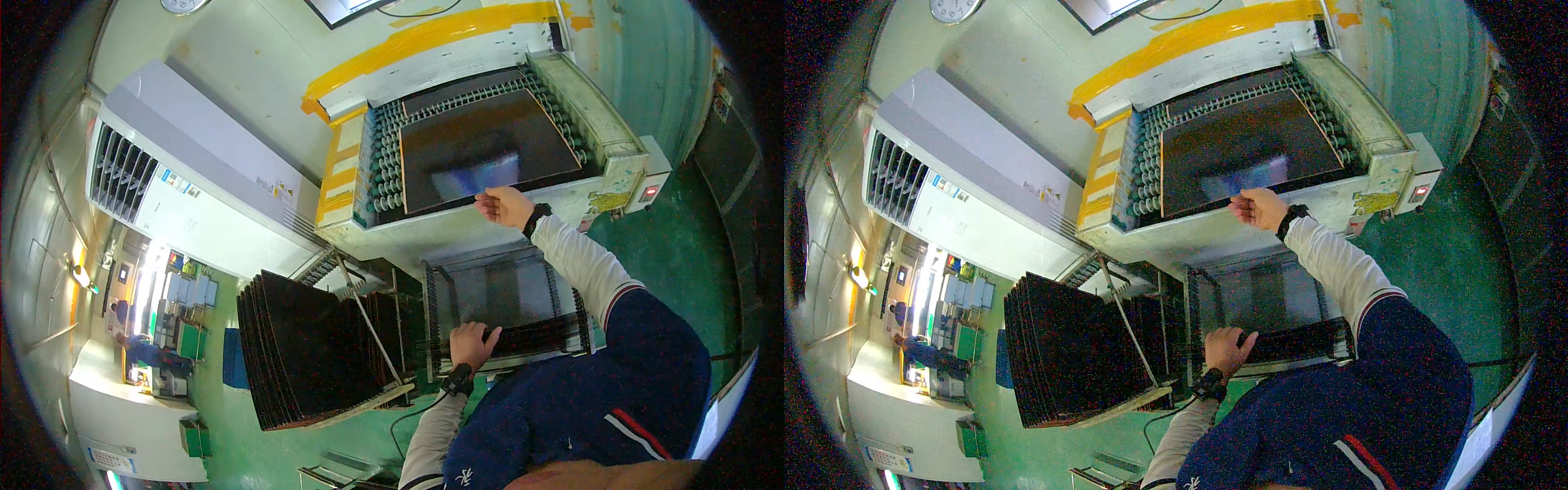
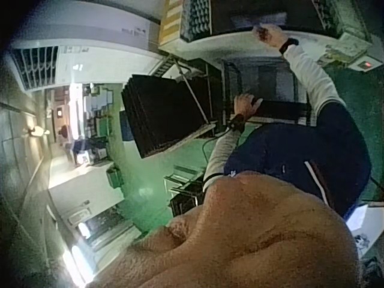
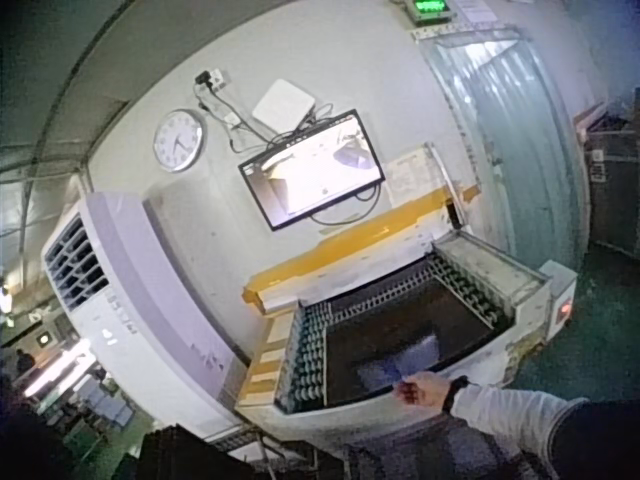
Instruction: Loading black rectangular plates into an industrial rack or machine.
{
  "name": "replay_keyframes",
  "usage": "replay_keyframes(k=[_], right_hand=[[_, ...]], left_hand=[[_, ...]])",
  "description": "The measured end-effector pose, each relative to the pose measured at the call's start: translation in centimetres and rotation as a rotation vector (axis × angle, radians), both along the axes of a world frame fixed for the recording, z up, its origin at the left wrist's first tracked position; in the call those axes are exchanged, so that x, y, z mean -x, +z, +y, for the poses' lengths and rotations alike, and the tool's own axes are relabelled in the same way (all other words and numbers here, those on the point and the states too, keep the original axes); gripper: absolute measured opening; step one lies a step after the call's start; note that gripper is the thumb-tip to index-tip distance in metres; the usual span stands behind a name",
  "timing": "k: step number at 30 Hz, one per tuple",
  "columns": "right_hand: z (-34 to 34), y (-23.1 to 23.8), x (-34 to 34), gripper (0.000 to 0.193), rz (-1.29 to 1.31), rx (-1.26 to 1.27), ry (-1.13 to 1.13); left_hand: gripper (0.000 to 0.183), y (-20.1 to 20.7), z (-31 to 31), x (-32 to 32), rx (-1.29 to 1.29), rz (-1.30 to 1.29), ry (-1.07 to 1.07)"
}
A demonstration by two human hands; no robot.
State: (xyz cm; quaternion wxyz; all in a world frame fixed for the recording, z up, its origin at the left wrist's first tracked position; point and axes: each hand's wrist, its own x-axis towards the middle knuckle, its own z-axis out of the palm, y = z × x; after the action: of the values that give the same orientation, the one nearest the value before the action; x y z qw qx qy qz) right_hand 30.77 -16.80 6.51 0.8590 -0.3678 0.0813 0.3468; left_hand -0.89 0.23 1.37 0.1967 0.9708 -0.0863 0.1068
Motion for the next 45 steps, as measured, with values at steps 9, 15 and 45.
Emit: replay_keyframes(k=[9,15,45], right_hand=[[-0.6,-1.0,1.7,0.030,-0.302,0.234,0.274],[-0.4,-0.8,10.7,0.036,-0.606,0.601,0.636],[-5.1,-7.2,23.8,0.047,-1.180,1.083,0.677]], left_hand=[[0.040,-0.3,-0.1,0.0,-0.007,-0.011,-0.003],[0.036,-1.0,0.1,0.3,0.029,-0.040,-0.002],[0.041,-0.3,0.0,1.1,-0.008,-0.073,0.008]])
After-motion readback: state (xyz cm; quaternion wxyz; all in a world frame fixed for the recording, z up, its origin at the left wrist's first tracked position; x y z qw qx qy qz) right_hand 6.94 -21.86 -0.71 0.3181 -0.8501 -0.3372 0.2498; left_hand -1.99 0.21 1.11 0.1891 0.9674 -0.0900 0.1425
